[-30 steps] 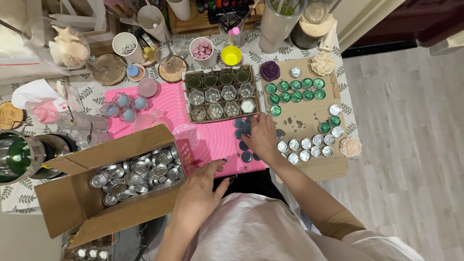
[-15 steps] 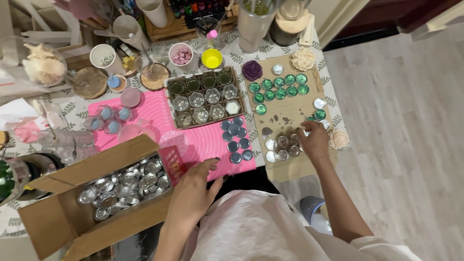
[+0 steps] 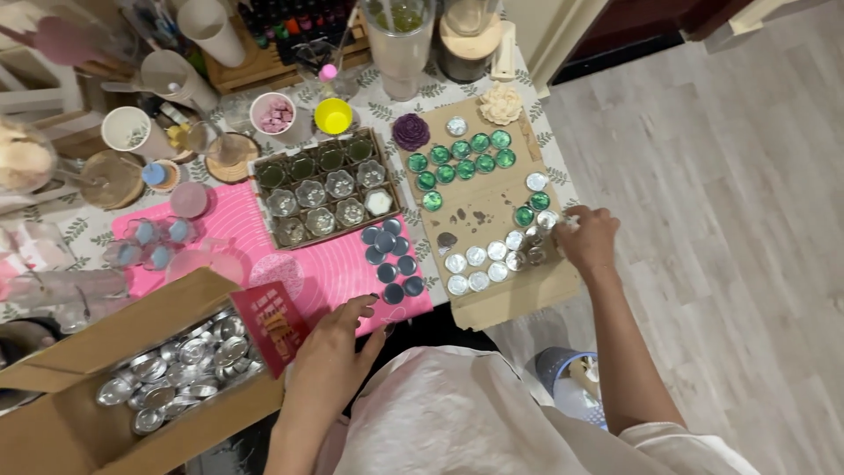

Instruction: Arranging candle tins, preparing wax, and pouring it into molds at a craft station.

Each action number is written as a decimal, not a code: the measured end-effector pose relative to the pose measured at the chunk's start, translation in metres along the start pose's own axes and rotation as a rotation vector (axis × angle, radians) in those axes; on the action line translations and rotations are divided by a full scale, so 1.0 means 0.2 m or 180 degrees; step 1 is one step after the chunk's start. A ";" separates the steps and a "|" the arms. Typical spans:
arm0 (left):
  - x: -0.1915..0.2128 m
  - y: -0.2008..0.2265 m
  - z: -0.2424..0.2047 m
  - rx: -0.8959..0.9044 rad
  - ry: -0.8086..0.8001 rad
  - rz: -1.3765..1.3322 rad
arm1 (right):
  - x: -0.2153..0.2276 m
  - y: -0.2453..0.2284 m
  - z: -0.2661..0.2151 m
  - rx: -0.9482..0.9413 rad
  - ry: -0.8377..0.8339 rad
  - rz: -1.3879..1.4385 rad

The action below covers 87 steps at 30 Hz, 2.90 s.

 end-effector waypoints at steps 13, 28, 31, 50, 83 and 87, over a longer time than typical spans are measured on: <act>-0.13 0.19 0.05 -0.0036 -0.0154 0.0254 | -0.15 0.05 -0.05 0.0235 -0.0179 0.0022; -0.26 0.34 0.12 0.0012 -0.0348 0.0420 | 0.06 0.05 -0.18 0.0114 0.0097 0.0938; -0.26 0.34 0.12 0.0051 -0.0374 0.0375 | 0.12 0.07 -0.20 -0.0039 0.0197 0.1099; -0.20 0.19 -0.02 0.0220 0.0143 0.0212 | -0.09 -0.16 0.50 -0.0174 -0.0223 -0.0282; -0.16 0.11 -0.11 0.0330 0.0179 0.0071 | -0.52 -0.92 -0.09 0.1404 -0.0917 -0.0095; -0.16 0.12 -0.12 0.0342 0.0172 0.0073 | -0.52 -0.92 -0.12 0.1422 -0.1025 0.0036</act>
Point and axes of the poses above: each hand's wrist, its own z-axis towards the middle knuckle, its own x-axis out of the back of the hand, y = z × x, the point moved 9 cm from there along z, towards the middle knuckle, and after that the axes turned 9 degrees about -y, right-handed, at the moved point
